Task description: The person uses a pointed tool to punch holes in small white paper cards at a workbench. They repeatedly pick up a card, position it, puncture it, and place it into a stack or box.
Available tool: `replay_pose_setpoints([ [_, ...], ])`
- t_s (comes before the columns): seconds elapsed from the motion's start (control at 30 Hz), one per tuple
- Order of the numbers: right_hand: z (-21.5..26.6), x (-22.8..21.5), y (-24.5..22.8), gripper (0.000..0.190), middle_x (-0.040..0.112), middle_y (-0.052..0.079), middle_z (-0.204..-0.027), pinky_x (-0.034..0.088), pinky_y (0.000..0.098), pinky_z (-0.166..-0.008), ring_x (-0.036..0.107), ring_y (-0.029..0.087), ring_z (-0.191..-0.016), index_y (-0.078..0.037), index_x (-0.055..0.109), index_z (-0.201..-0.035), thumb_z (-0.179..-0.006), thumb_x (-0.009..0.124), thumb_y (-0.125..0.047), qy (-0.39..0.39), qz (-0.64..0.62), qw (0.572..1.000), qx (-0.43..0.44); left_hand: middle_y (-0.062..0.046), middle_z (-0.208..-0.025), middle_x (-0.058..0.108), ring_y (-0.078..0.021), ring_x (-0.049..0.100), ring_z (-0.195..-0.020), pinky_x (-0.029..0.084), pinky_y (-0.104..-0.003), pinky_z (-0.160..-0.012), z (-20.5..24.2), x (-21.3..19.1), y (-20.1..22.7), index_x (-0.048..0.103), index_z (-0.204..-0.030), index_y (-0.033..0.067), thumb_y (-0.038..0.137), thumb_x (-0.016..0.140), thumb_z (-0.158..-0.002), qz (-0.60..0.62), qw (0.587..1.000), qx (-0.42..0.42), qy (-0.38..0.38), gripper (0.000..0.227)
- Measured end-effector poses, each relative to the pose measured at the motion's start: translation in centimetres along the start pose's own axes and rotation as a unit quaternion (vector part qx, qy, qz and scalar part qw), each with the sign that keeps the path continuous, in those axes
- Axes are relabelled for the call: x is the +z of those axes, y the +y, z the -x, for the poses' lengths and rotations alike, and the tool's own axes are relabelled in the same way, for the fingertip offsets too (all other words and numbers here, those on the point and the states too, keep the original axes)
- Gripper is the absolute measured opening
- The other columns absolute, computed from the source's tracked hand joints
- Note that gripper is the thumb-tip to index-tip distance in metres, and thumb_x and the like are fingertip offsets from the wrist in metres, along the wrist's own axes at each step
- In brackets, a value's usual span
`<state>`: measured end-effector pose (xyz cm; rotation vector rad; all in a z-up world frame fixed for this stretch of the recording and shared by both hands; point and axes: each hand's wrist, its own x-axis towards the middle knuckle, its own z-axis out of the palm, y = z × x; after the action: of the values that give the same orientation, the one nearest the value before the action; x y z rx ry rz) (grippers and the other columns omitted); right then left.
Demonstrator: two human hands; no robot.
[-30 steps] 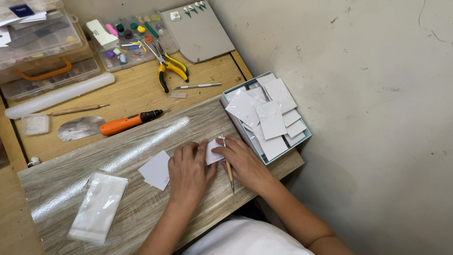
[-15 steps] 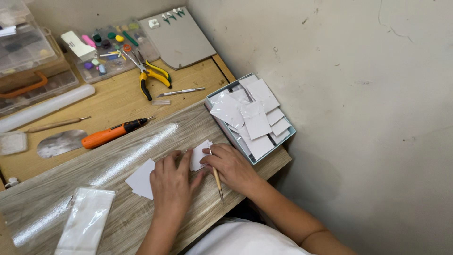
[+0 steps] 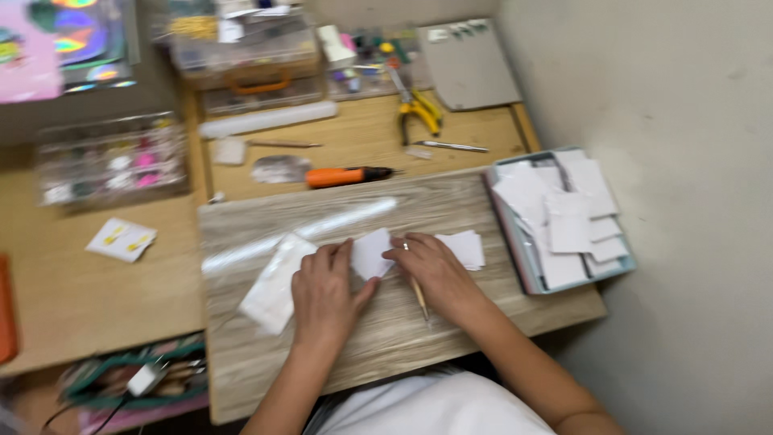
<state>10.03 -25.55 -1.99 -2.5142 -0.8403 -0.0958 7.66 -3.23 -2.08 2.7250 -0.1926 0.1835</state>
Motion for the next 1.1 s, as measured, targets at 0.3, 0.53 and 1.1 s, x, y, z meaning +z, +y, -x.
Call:
replay_pose_setpoints([
  [0.3, -2.6, 1.0, -0.6, 0.036, 0.062, 0.007, -0.143, 0.046, 0.0519, -0.107, 0.054, 0.04, -0.134, -0.023, 0.061, -0.127, -0.093, 0.067, -0.031, -0.072, 0.079, 0.994, -0.034, -0.012, -0.117, 0.058, -0.034, 0.059, -0.105, 0.05, -0.048, -0.078, 0.4, 0.3, -0.5, 0.059, -0.135, 0.0076, 0.051, 0.079, -0.074, 0.025, 1.0, 0.008, 0.009, 0.078],
  [0.53, -3.1, 0.7, -1.5, 0.033, 0.066, 0.006, -0.136, 0.052, 0.0466, -0.103, 0.06, 0.035, -0.129, -0.023, 0.064, -0.125, -0.094, 0.067, -0.033, -0.069, 0.068, 0.995, -0.007, -0.012, -0.112, 0.057, -0.0319, 0.057, -0.101, 0.048, -0.045, -0.077, -0.1, -0.3, 0.0, 0.058, -0.137, 0.0046, 0.04, 0.078, -0.081, 0.042, 0.999, 0.002, -0.007, 0.069],
  [1.1, -3.5, 0.0, -1.5, 0.037, 0.068, 0.005, -0.13, 0.057, 0.0393, -0.09, 0.064, 0.028, -0.119, -0.018, 0.066, -0.123, -0.09, 0.074, -0.032, -0.071, 0.028, 0.997, 0.025, -0.005, -0.104, 0.055, -0.0288, 0.058, -0.096, 0.048, -0.046, -0.076, -0.1, 0.2, -0.2, 0.064, -0.13, 0.0176, 0.039, 0.078, -0.082, 0.063, 0.998, 0.017, 0.0, 0.054],
])
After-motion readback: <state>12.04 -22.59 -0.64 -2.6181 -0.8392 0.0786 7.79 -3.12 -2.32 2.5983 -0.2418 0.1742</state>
